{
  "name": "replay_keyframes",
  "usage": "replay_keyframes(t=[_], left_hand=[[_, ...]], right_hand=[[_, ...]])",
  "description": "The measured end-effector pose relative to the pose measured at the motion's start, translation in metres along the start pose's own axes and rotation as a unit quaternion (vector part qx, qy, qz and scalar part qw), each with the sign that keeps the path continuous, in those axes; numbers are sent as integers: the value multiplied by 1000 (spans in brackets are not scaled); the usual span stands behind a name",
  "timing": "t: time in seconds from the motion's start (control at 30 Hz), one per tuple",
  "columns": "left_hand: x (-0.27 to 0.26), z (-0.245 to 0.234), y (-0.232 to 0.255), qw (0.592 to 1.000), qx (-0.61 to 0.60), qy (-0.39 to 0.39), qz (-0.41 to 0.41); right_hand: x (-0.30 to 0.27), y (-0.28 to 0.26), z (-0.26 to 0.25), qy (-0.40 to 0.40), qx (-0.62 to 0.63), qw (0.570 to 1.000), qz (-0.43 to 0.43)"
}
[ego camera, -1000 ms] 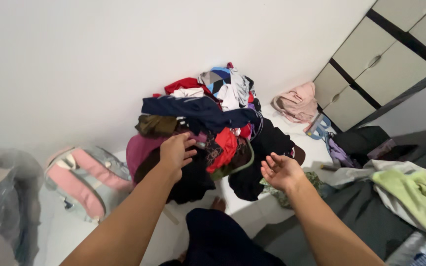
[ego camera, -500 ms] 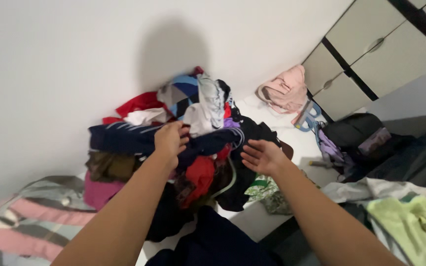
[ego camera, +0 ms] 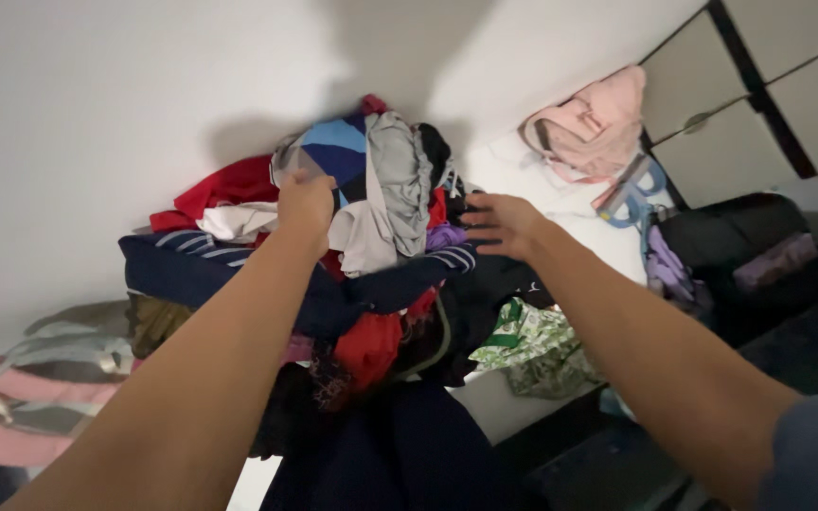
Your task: The person picks up a blue and white checkered shirt from a laundry pile on the floor, spreads it out, and folds it on a bed. Then they pick up a red garment from the same pile, shake it, and fold it on the bed.
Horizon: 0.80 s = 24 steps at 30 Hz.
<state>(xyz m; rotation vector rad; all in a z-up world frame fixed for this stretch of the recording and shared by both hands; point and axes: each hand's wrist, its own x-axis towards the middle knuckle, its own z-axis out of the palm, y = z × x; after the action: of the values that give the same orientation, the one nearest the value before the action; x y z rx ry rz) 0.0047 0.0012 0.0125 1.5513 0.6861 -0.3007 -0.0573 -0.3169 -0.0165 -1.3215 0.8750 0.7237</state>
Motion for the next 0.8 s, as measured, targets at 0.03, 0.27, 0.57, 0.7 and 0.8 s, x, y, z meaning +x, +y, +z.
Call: replay_keyframes(t=[0.03, 0.27, 0.57, 0.7, 0.8], left_hand=[[-3, 1, 6, 999, 47, 22, -17], [22, 19, -9, 942, 282, 141, -117], [82, 34, -67, 980, 180, 70, -54], [72, 26, -52, 985, 146, 83, -51], [65, 4, -44, 992, -35, 91, -74]], right_hand=[[13, -4, -1, -5, -26, 1000, -6], [101, -32, 10, 27, -130, 991, -25], [171, -28, 24, 110, -102, 987, -65], [183, 6, 51, -45, -27, 998, -38], [161, 19, 82, -96, 43, 993, -49]])
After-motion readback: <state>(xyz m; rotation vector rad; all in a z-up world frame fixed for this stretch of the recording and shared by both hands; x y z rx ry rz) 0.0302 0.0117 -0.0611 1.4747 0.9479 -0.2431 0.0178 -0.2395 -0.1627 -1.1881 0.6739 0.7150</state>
